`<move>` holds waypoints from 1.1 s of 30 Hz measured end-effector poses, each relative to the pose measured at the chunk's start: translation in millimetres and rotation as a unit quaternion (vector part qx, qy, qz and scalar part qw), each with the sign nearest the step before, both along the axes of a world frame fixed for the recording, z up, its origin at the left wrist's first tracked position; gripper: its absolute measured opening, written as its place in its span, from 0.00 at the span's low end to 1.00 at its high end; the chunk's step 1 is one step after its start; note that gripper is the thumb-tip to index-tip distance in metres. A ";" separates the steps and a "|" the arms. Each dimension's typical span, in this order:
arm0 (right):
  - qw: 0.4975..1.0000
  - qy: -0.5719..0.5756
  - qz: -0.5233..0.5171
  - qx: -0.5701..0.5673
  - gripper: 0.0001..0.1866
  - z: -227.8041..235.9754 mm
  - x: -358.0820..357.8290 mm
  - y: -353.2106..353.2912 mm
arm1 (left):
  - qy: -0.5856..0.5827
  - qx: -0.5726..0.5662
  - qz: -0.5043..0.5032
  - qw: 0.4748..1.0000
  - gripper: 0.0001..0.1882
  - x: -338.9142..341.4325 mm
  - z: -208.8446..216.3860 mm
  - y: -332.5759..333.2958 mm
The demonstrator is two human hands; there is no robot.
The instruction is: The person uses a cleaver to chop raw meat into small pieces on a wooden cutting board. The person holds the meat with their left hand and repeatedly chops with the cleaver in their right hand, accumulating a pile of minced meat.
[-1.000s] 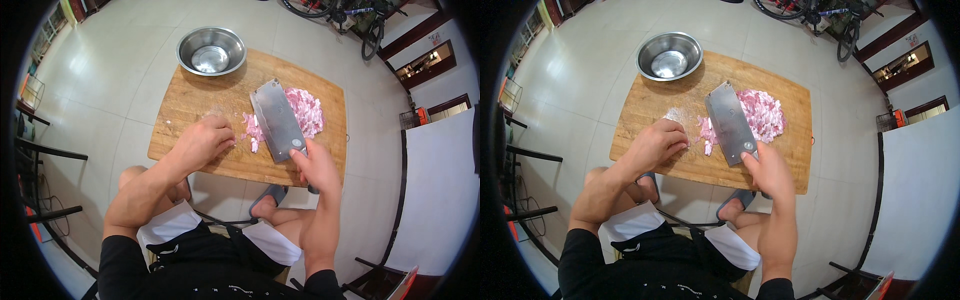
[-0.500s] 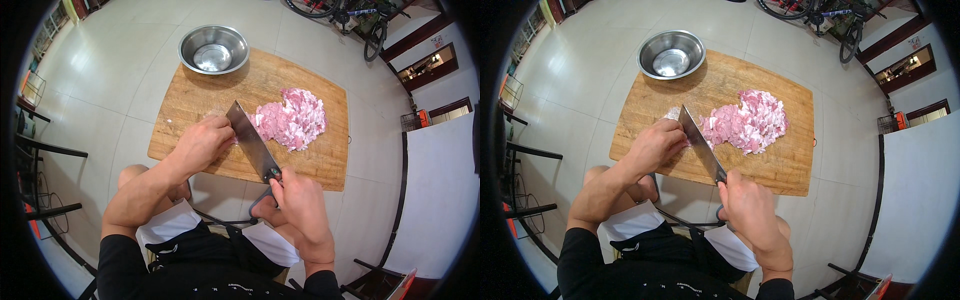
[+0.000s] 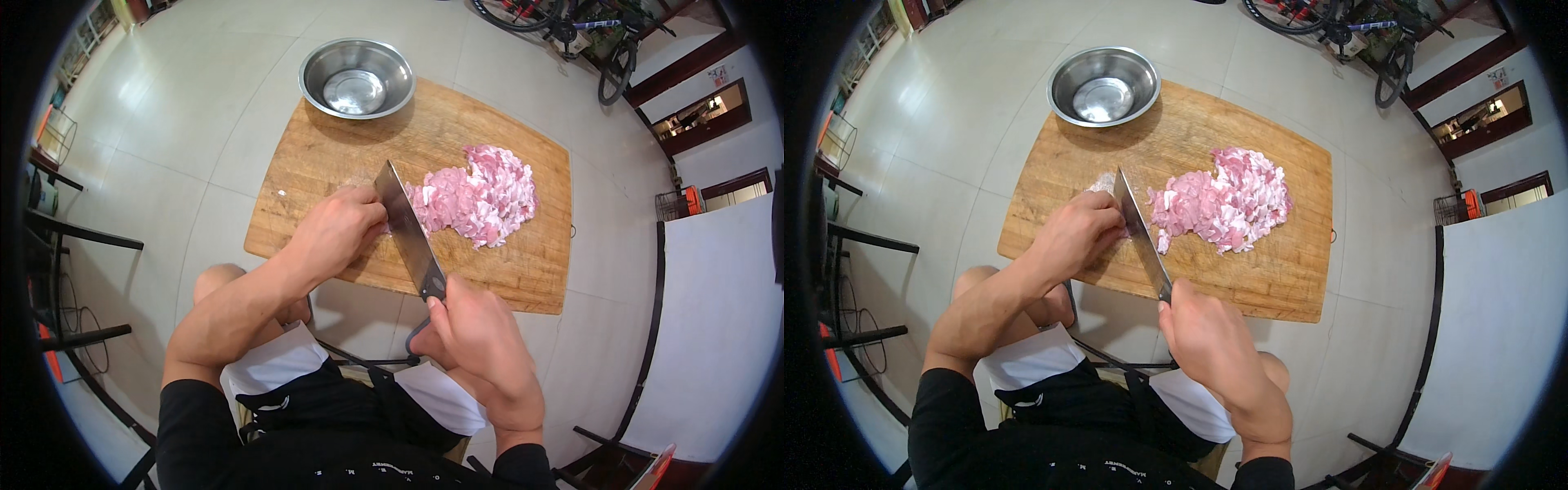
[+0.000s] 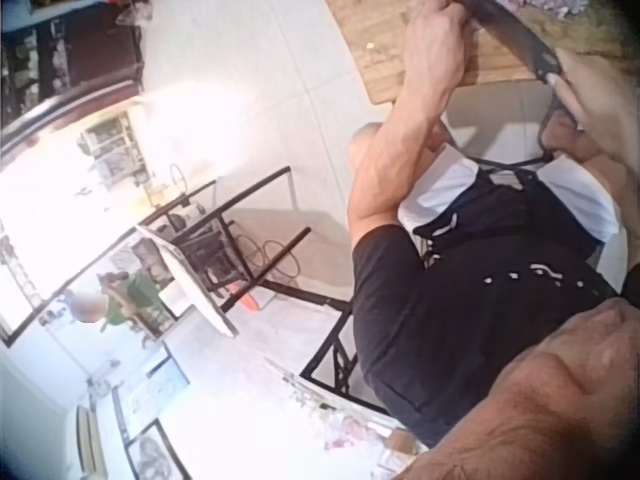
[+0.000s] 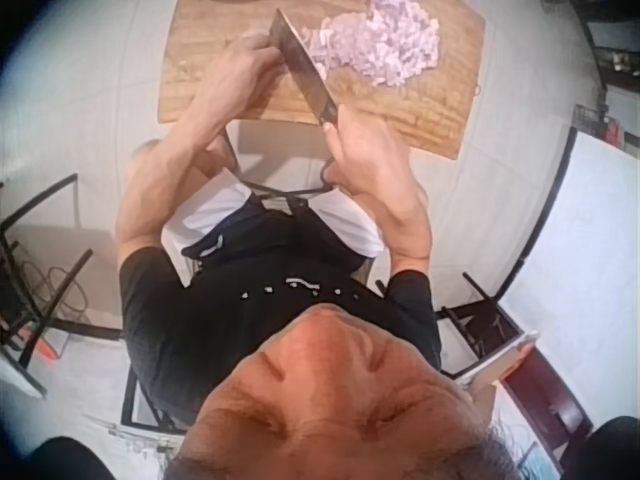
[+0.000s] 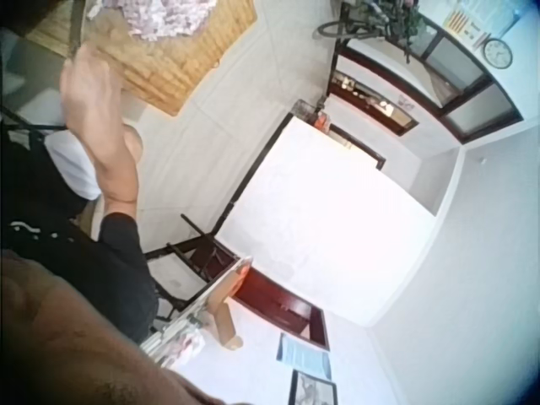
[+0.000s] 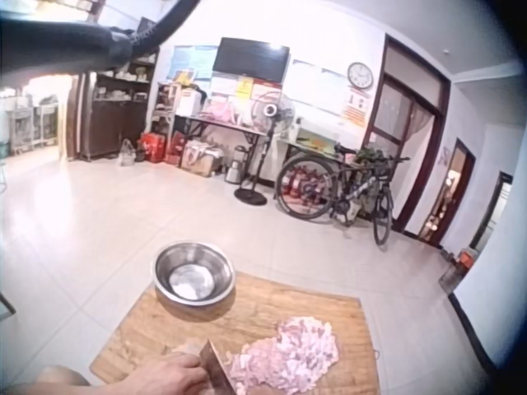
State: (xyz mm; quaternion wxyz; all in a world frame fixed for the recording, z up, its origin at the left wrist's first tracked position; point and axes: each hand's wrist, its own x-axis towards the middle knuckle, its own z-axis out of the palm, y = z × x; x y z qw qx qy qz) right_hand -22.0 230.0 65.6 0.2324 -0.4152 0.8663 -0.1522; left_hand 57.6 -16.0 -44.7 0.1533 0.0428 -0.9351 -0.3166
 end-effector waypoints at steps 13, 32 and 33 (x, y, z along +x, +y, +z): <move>0.996 0.044 -0.028 -0.073 0.15 -45.9 -27.1 -54.3 | 0.002 0.002 -0.004 1.000 0.05 1.5 1.6 6.6; 0.920 -0.326 -0.206 -0.074 0.10 -58.9 -113.4 6.6 | 0.019 -0.006 0.026 0.999 0.07 -6.5 -3.2 9.9; 0.919 -0.324 -0.211 -0.073 0.10 -56.6 -116.3 9.8 | 0.023 -0.007 0.030 0.999 0.07 -7.1 -4.8 9.0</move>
